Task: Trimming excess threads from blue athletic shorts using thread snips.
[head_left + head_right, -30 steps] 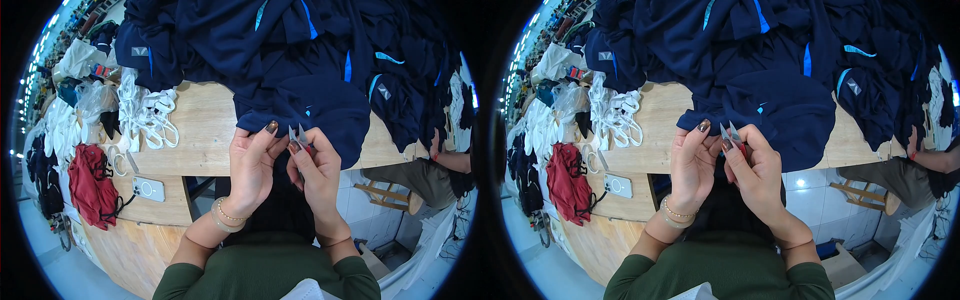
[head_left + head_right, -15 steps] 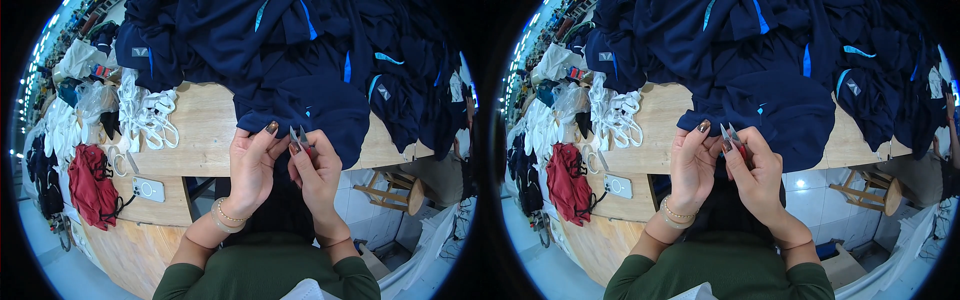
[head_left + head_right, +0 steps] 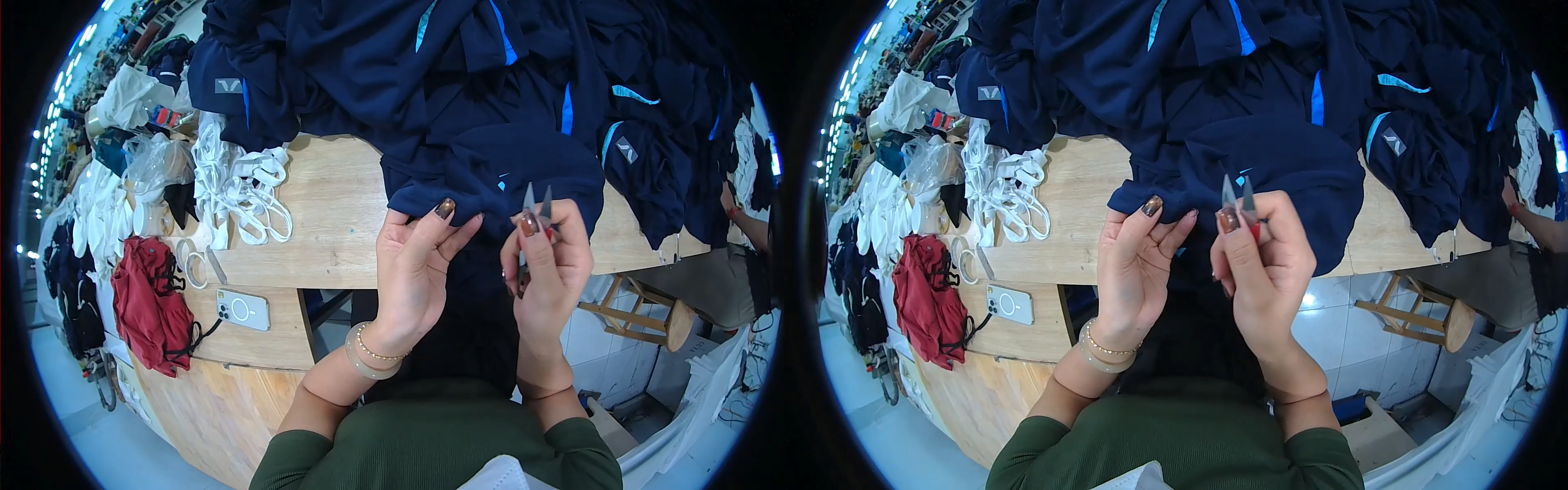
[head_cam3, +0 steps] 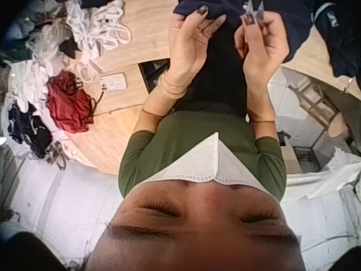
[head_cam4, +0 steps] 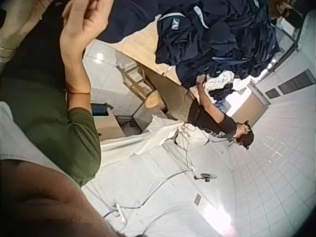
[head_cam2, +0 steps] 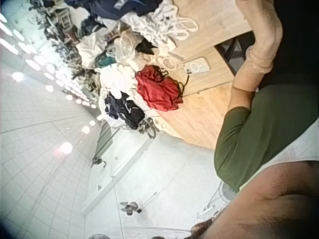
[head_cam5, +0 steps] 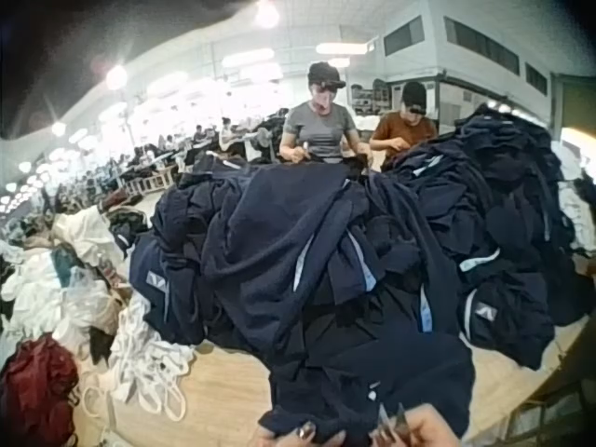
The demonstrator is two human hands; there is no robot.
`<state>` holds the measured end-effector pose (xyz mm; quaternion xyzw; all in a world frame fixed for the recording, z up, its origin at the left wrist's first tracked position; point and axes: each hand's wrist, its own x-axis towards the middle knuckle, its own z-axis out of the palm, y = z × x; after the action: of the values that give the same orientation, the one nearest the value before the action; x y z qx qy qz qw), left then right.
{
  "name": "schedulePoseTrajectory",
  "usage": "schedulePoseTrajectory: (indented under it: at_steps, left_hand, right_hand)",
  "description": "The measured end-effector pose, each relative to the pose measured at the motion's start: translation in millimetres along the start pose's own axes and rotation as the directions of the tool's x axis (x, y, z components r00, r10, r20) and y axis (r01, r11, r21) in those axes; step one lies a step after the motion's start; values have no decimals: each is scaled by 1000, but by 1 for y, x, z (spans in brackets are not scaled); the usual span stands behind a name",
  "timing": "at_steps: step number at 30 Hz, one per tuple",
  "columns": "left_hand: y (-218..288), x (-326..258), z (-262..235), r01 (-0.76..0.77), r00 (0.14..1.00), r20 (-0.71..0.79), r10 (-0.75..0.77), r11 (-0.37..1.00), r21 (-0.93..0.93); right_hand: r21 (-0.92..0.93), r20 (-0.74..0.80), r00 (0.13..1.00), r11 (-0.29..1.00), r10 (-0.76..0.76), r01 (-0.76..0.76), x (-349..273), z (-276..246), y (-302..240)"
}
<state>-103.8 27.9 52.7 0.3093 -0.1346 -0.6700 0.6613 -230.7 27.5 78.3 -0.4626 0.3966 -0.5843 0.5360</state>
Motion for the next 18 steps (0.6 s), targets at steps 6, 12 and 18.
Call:
schedulePoseTrajectory:
  at_steps: [6, 12, 18]
  left_hand:
    - [-4, 12, -8, 7, 1000, -22, -7, 1000, -15]
    - [43, 29, -81, 186, 955, -37, -294, 498, 847]
    - [188, 76, -172, 271, 612, 343, 713, -596, 756]
  right_hand:
    - [-119, -252, 957, 986, -146, 119, 7, -3, 5]
    - [-203, -233, 964, 976, -130, 82, 13, -36, 31]
    - [-254, -218, 974, 967, -63, 6, 12, -48, 44]
